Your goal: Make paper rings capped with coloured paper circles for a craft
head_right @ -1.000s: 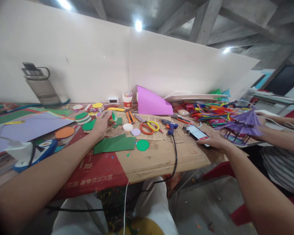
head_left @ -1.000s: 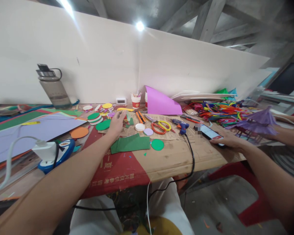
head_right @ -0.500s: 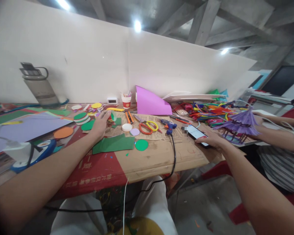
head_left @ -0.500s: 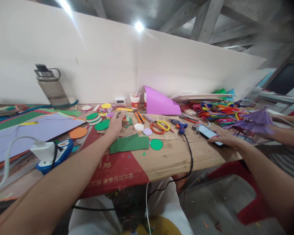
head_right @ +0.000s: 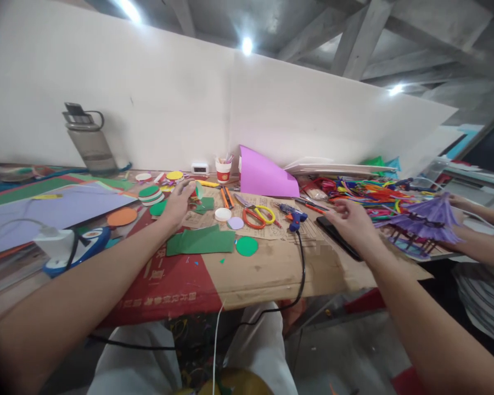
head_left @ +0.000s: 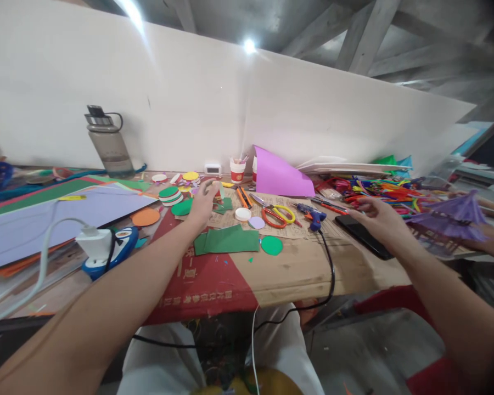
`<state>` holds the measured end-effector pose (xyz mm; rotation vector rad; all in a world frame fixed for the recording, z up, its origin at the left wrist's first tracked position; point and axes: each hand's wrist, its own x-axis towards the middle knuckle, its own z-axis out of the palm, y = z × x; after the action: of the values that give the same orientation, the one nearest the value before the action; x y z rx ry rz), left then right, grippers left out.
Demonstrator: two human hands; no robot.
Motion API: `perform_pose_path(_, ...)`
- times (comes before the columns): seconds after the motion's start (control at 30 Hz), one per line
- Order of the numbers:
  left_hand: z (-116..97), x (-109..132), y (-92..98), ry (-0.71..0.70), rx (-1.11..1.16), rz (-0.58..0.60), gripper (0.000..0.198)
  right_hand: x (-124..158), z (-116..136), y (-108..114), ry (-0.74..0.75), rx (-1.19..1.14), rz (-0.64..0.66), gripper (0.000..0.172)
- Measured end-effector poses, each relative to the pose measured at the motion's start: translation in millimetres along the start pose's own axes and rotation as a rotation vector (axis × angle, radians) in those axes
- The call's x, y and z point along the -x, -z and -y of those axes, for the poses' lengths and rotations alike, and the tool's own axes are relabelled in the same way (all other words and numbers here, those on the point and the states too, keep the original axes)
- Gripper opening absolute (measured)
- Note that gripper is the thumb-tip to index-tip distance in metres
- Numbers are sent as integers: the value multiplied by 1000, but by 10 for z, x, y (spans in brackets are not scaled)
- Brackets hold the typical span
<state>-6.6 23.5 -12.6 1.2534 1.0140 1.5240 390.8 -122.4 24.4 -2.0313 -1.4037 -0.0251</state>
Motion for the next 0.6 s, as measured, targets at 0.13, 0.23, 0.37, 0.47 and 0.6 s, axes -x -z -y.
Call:
perform_pose_path(0.13,-18,6,15,45,39,38,36,132,847,-347,283,-13,153,36)
perform_pose_path(0.23,-40,17,26,67,117,69,35,166,1293,-711,387,262,332,35)
perform_pose_path(0.37,-86,28,30,125,328,82,34,145,1564,-1131,390,476,430,27)
perform_pose_path(0.47,-130,23,31,205,449,57,33,92,1582,-1318,362,473,426,26)
perform_pose_path(0.6,-191,13,45,318,542,58,28,-8,1471,-1402,334,395,386,35)
